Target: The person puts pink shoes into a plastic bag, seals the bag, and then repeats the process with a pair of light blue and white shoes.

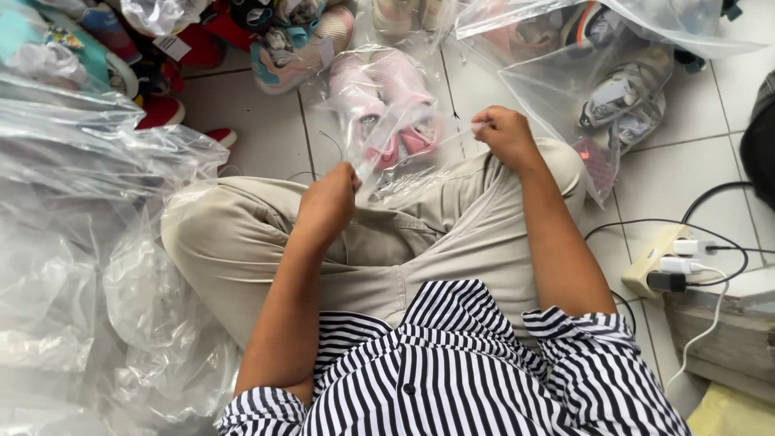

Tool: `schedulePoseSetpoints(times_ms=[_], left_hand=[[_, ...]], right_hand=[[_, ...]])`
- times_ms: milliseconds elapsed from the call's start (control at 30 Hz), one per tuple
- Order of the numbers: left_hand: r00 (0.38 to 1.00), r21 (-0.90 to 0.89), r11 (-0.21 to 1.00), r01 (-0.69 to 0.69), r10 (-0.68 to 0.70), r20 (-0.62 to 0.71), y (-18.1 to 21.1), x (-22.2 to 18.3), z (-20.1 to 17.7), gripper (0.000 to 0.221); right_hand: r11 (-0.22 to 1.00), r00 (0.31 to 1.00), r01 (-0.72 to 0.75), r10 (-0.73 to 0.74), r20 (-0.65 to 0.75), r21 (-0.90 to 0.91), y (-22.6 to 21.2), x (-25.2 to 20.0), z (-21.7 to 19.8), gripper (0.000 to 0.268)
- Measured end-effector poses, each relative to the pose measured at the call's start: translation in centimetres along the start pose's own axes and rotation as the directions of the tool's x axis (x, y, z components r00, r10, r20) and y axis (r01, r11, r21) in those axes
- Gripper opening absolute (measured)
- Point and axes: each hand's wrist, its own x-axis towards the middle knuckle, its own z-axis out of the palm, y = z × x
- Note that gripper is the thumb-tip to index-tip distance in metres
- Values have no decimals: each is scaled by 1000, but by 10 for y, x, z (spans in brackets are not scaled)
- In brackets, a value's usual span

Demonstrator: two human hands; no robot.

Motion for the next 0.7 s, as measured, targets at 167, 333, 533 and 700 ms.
schedulePoseSetpoints(times_ms=[167,333,533,700], left_hand=[[958,-507,850,-141,-13,-287,0,-2,-18,13],[859,-697,604,-386,-40,-510,10,-20,-67,20],[673,-580,474,-663,37,-739,33,-25,-133,15],[376,-2,654,-757,433,-819,23,66,-148,17]], right_hand=[[866,989,-48,112,-100,498,-35,-41,-39,23],[685,945,76,182,-271,725,-83,-76,-97,22],[642,910,380,-133,-392,665,-153,-67,-137,17],[706,740,626,-402,-539,333,-161,12,-124,16]])
